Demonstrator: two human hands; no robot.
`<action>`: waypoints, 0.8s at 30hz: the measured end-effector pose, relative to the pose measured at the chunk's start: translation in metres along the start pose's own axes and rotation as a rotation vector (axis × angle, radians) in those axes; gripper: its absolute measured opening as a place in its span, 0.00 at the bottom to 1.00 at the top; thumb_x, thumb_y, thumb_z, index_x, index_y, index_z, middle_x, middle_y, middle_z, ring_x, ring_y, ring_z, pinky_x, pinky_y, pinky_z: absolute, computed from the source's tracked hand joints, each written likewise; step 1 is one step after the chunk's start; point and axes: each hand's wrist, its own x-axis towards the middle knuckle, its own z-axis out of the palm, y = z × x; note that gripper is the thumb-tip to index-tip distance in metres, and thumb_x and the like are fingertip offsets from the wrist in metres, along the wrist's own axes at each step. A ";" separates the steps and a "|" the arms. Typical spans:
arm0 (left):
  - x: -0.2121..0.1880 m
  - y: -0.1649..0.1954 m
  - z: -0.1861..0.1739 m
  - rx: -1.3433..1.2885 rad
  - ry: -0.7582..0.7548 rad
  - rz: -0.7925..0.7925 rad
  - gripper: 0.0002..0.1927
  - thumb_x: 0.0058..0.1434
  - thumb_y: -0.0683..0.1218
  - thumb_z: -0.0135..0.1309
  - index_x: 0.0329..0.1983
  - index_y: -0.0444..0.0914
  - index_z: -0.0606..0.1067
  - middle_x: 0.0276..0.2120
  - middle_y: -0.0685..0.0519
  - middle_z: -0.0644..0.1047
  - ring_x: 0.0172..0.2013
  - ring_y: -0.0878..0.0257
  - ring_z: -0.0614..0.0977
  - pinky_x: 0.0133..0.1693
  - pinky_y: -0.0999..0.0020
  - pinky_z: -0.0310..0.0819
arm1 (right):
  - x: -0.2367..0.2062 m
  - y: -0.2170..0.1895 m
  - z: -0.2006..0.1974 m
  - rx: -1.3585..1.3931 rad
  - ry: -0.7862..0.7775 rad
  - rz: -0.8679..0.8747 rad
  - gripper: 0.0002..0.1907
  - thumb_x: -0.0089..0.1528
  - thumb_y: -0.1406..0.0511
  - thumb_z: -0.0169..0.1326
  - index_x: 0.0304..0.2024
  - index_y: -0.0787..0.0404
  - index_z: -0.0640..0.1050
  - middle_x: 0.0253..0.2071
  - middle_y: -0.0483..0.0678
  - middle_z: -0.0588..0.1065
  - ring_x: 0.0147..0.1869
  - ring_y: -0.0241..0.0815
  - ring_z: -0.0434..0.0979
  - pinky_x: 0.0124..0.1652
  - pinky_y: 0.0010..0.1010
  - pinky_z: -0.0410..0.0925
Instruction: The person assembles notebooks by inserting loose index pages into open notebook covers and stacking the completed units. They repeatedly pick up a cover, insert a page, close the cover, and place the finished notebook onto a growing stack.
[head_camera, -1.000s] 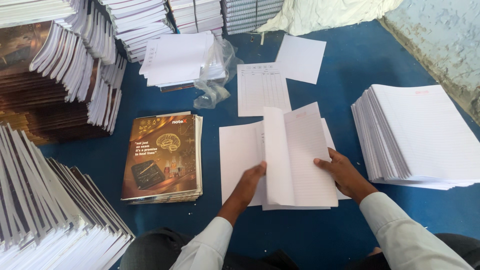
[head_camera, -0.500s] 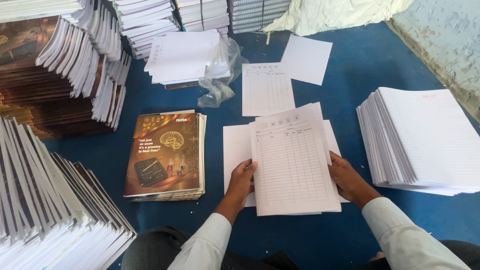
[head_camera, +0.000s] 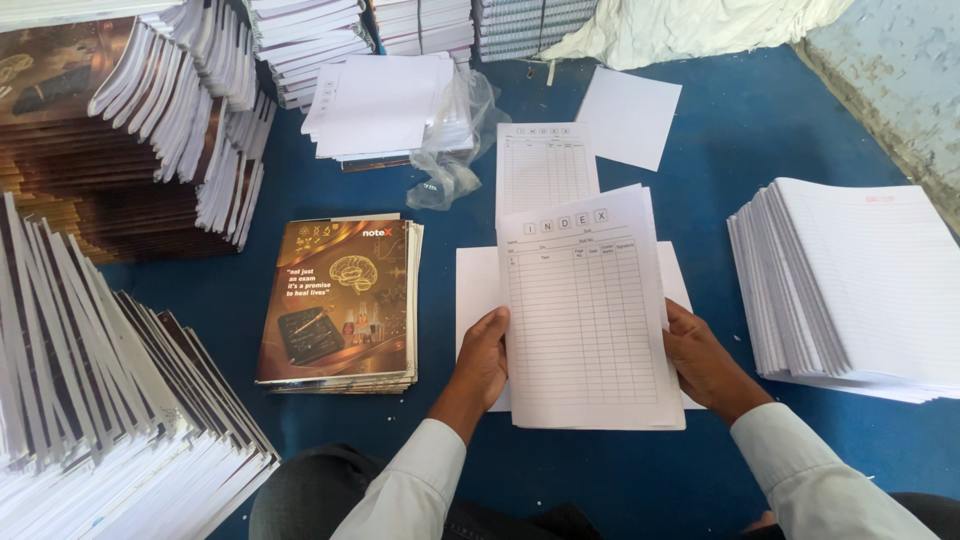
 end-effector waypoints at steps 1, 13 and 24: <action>0.000 0.001 0.000 0.007 0.004 -0.002 0.26 0.70 0.55 0.40 0.61 0.32 0.70 0.53 0.40 0.78 0.56 0.55 0.79 0.57 0.64 0.75 | 0.001 0.000 0.001 0.007 -0.004 -0.005 0.25 0.63 0.62 0.51 0.63 0.59 0.72 0.53 0.58 0.80 0.45 0.43 0.85 0.38 0.36 0.80; -0.006 0.005 0.001 0.060 0.006 -0.006 0.25 0.70 0.55 0.40 0.60 0.33 0.71 0.50 0.40 0.79 0.54 0.56 0.81 0.54 0.64 0.78 | 0.003 0.004 0.001 0.009 -0.003 0.002 0.25 0.63 0.63 0.49 0.63 0.59 0.72 0.53 0.58 0.81 0.45 0.44 0.86 0.40 0.38 0.80; -0.005 0.006 -0.003 0.026 -0.057 -0.009 0.27 0.67 0.56 0.47 0.59 0.30 0.71 0.48 0.39 0.80 0.49 0.55 0.83 0.51 0.62 0.80 | 0.004 0.005 -0.001 0.048 -0.057 -0.001 0.23 0.63 0.63 0.49 0.60 0.60 0.73 0.49 0.61 0.82 0.44 0.46 0.86 0.39 0.41 0.81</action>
